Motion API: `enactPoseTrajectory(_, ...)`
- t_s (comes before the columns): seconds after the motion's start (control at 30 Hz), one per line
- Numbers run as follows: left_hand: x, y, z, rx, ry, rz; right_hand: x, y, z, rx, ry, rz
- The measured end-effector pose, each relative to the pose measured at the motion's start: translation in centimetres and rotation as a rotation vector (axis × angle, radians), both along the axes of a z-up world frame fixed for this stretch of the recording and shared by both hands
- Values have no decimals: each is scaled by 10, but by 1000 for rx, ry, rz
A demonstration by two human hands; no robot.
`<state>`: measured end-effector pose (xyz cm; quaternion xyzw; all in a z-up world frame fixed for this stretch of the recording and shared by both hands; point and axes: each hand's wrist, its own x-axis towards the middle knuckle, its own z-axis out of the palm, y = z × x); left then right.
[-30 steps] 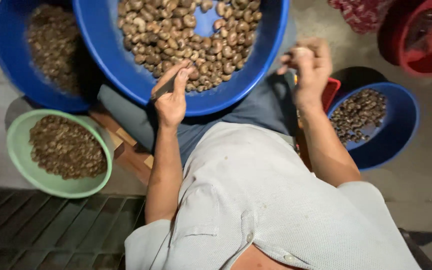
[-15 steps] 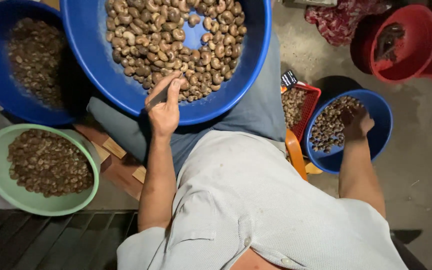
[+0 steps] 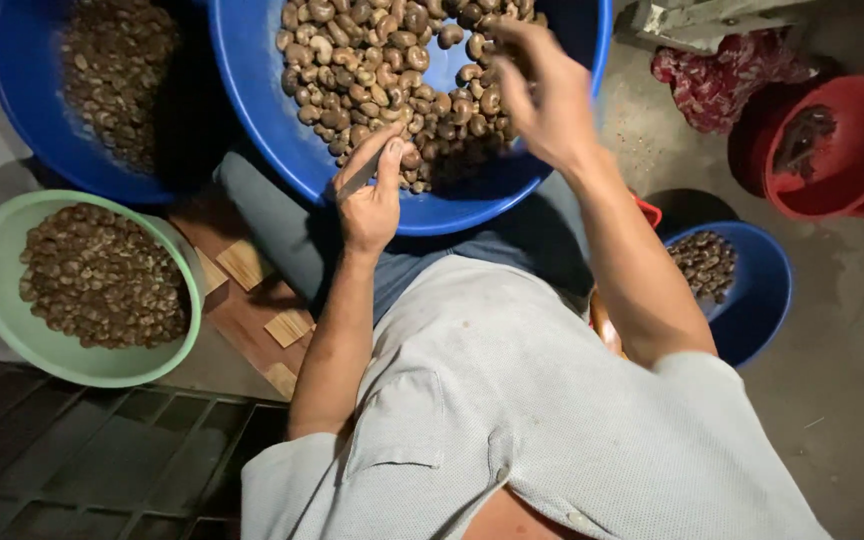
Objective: Shelling cashew nuts using a small hand tool and sorting them into different containers
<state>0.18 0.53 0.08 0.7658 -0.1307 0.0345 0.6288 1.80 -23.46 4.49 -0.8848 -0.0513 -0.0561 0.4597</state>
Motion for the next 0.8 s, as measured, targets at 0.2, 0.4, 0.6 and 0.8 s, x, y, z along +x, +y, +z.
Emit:
enactPoseTrajectory(0.2,-4,0,-14,-67,96,16,72,31,-129,-405,98,191)
enactPoseTrajectory(0.4,-2,2,-22,-5,62,5,58,56,-154,-730,113,224)
enactPoseTrajectory(0.6,-2,2,-18,-8,-10,17,23,49,-131,-533,50,171)
enactPoseTrajectory(0.8,3,2,-10,-40,-114,-43,-1,54,-117,685,462,-64)
